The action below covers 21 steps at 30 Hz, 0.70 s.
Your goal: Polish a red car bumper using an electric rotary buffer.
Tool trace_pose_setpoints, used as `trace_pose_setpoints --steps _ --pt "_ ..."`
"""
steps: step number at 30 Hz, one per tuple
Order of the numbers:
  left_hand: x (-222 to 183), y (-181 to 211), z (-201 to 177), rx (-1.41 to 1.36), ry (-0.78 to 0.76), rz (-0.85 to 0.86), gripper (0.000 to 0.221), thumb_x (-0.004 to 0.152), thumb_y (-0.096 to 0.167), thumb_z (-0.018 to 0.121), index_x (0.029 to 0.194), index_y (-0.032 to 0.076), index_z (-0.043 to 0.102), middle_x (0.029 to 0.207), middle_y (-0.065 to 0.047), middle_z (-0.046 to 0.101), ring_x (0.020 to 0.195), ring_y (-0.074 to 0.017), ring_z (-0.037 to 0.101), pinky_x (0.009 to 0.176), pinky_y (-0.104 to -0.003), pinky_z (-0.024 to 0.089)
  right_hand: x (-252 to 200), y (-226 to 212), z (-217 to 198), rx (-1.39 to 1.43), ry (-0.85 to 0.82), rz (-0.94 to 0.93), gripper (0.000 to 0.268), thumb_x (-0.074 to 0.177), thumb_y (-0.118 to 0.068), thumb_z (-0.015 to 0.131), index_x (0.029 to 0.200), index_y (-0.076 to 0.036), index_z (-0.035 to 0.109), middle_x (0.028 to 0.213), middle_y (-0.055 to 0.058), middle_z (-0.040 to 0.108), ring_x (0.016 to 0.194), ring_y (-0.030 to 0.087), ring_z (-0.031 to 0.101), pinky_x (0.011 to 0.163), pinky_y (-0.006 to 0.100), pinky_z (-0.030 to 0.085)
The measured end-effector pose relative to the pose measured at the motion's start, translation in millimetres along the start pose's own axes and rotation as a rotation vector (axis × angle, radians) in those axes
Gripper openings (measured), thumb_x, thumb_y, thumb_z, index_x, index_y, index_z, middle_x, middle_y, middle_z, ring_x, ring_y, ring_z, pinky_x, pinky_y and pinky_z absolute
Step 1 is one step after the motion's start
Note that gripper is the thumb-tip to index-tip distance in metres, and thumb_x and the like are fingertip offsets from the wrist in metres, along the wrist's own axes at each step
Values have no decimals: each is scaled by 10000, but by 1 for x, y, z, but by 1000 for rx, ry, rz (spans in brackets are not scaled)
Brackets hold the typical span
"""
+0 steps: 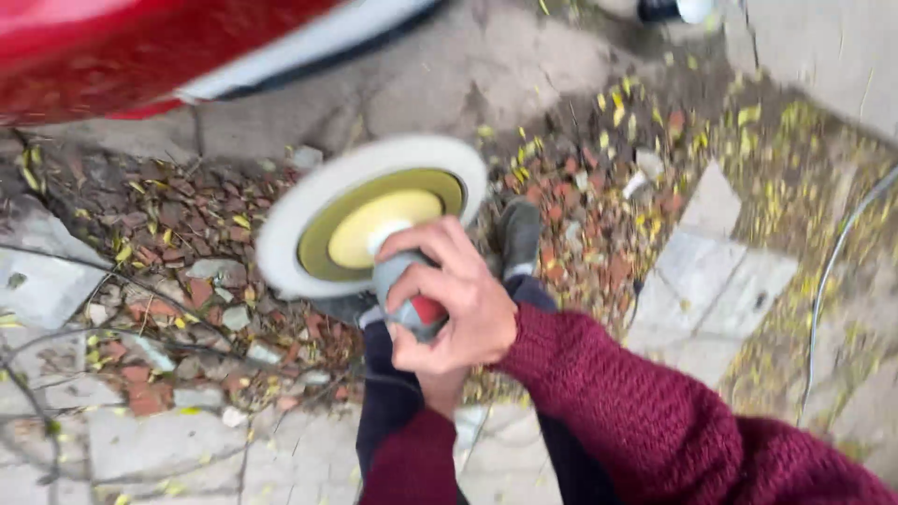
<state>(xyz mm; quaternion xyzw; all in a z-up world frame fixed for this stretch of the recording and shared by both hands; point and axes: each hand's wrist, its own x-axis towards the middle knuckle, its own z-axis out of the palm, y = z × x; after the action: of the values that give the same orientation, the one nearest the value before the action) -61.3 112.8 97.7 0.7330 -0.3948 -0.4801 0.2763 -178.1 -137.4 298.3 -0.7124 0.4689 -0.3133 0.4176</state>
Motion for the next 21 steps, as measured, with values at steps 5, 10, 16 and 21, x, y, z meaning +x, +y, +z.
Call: trace_pose_setpoints --steps 5,10,16,21 --pt "-22 30 37 216 -14 51 1019 487 213 977 1354 -19 493 1163 -187 680 1044 -258 668 911 -388 540 -51 19 -83 94 198 -72 356 707 -185 758 1000 -101 574 1271 162 571 1156 338 573 1048 464 473" --pt "-41 136 28 246 -115 40 968 527 254 965 1348 9 513 1147 -183 712 1019 -277 704 909 -403 564 -105 54 -175 197 356 113 418 848 -206 708 1191 -87 501 1322 157 539 1182 260 545 1092 412 446" --pt "-57 210 47 590 44 253 920 560 342 949 1328 55 530 1001 -202 723 854 -380 730 768 -478 582 -95 102 -229 525 328 334 467 957 -234 721 1331 -49 512 1282 103 574 1204 190 562 1094 349 462" --pt "-86 228 85 701 250 215 889 657 346 922 1372 35 495 1028 -230 718 837 -402 712 745 -487 568 -61 127 -200 712 161 592 475 905 -264 786 1285 -60 588 1153 59 668 1072 142 649 962 310 554"
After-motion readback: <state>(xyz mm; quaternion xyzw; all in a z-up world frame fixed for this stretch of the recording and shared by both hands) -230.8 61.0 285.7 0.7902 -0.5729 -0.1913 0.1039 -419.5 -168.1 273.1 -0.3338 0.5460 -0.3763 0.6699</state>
